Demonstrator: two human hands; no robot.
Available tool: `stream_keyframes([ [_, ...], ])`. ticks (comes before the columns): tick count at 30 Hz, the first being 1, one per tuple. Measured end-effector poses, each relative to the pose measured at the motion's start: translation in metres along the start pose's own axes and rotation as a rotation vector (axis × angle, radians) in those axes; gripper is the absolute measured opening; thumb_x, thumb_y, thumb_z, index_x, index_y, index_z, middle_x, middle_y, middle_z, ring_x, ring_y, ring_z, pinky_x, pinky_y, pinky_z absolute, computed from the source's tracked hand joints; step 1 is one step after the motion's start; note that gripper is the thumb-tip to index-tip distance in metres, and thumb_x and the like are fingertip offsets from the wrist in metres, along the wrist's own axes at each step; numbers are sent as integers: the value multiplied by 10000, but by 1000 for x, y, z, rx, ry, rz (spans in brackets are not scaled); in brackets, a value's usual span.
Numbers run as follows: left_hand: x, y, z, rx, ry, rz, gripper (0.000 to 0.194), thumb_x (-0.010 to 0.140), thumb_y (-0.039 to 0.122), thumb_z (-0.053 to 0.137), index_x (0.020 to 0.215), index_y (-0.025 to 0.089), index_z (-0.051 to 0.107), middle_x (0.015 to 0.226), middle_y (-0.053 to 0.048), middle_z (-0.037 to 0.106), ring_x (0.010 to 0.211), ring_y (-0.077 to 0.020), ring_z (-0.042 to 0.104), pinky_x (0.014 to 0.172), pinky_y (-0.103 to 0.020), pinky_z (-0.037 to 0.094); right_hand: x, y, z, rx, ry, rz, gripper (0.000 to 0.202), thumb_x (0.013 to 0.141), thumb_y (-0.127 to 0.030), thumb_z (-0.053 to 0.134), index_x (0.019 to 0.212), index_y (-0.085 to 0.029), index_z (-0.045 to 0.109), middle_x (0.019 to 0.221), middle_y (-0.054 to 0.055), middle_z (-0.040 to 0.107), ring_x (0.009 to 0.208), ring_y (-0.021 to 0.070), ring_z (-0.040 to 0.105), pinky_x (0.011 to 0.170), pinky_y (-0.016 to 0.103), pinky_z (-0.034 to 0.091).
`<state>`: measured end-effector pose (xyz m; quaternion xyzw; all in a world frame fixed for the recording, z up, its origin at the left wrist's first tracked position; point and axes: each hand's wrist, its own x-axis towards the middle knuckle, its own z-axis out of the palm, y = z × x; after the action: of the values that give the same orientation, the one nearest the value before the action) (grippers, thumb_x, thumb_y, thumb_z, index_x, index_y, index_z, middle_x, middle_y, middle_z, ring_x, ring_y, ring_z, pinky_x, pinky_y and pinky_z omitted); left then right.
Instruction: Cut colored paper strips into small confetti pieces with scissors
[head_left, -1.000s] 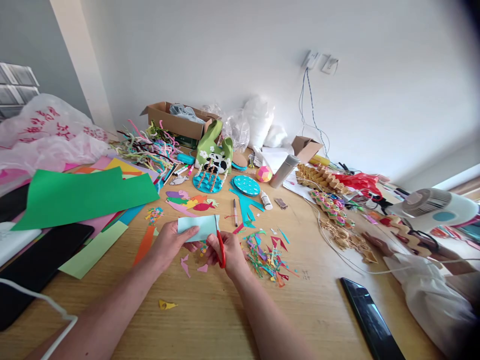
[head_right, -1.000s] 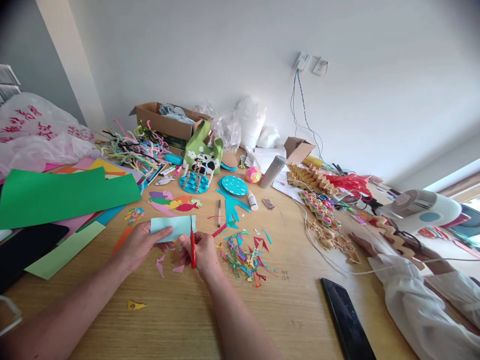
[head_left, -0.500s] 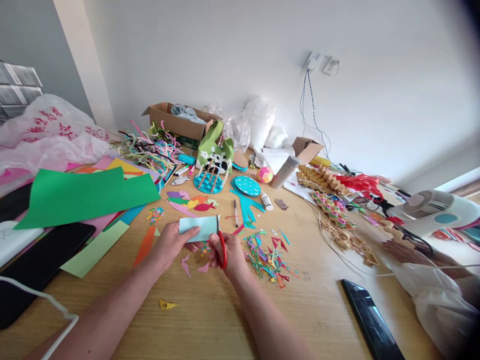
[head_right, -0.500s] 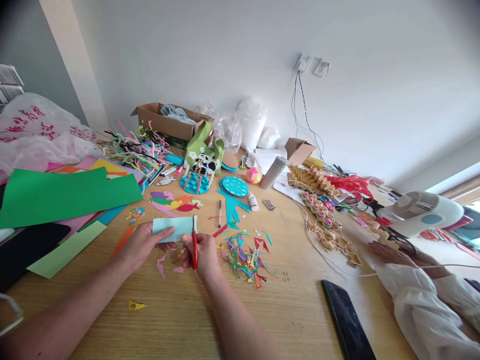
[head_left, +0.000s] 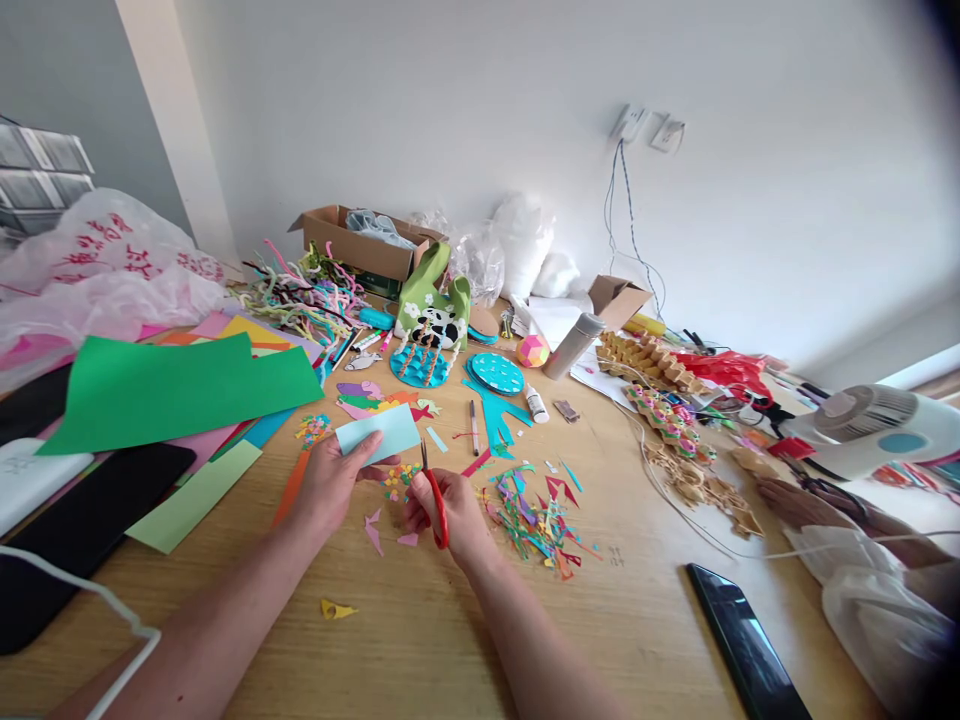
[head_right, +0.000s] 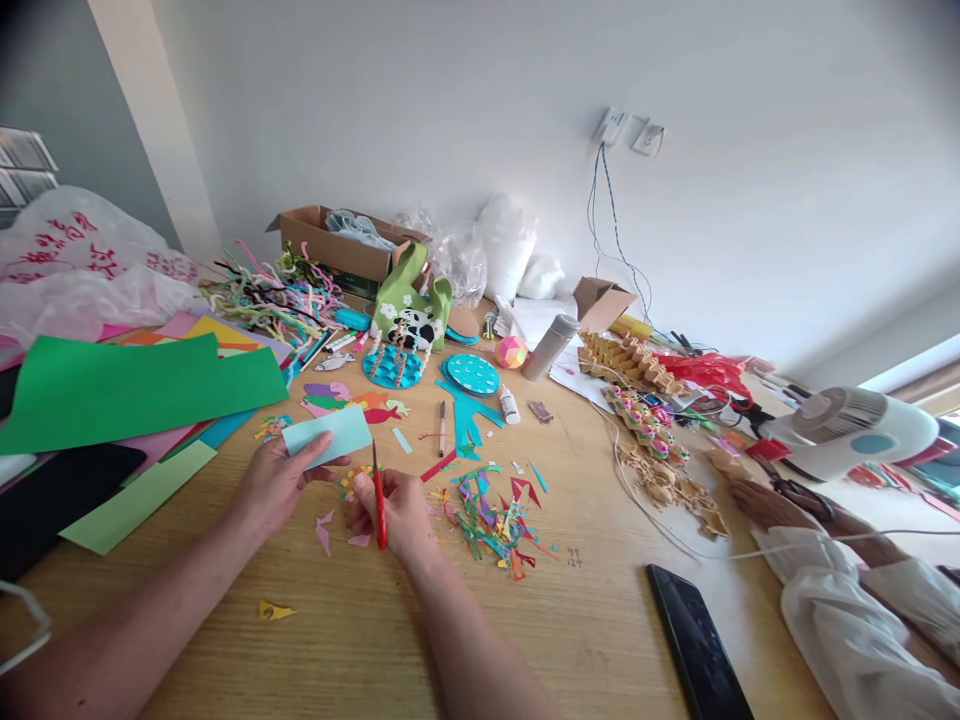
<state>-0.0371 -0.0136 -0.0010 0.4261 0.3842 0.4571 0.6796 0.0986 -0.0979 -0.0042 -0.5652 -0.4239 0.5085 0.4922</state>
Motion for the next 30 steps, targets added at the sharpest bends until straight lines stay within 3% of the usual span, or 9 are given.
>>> stream_keyframes([
  [13,-1,1,4,-17,-37,-31,467,610,416,759,922,81,663,802,-107,716,666,-250,696,458,-253,528,-1,-2,0,-57,-21,64,470,660,-583,674,606,-164,470,400,-23,532,331,111,521,310,160,335],
  [30,-3,-1,2,-13,-56,-33,455,625,407,753,933,84,662,797,-95,717,679,-247,697,482,-260,536,-1,-2,0,-37,-8,83,456,658,-569,683,630,-160,483,398,-29,540,326,114,534,311,162,367],
])
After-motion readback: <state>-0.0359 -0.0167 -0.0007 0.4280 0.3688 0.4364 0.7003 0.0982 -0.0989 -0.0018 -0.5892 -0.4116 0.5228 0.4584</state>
